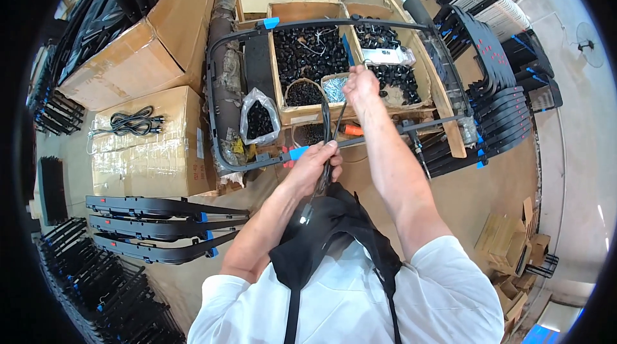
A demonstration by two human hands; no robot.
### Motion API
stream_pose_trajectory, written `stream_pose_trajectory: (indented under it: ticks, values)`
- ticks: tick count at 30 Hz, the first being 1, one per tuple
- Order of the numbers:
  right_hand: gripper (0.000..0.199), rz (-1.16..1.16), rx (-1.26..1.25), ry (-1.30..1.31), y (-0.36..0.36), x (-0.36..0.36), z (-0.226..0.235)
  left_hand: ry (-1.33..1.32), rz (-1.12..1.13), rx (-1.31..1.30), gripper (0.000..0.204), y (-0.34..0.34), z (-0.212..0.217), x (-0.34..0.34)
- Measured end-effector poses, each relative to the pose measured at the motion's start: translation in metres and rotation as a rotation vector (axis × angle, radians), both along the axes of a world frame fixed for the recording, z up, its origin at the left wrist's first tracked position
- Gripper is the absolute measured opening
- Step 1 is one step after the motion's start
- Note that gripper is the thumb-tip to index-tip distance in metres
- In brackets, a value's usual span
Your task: The recorder is assembling and fastening components of a black metal frame structure using an electric screwdriver and manual tools.
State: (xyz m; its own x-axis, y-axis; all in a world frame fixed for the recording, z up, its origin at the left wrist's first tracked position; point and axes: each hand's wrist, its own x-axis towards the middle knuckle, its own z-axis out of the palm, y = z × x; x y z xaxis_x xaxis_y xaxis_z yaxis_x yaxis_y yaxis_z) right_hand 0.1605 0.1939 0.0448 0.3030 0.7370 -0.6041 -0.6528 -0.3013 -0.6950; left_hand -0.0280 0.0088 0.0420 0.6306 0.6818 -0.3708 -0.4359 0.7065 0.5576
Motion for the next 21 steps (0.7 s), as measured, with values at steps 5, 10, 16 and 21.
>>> stream_pose_trajectory:
  ticks: [5,10,16,21]
  values:
    - [0.026,-0.171,0.016,-0.096,0.026,0.060,0.010,0.163,-0.105,0.237,0.030,-0.023,0.032,0.003]
    - [0.026,0.009,0.202,-0.219,0.011,0.067,0.065,0.868,-0.083,0.847,0.036,-0.058,0.011,-0.018]
    - [0.026,0.451,0.395,-0.342,-0.110,-0.003,0.139,1.300,0.043,1.184,0.053,-0.067,0.001,-0.051]
    - [0.029,0.686,0.366,-0.251,-0.193,0.004,0.137,1.344,0.807,1.406,0.050,-0.003,0.130,-0.086]
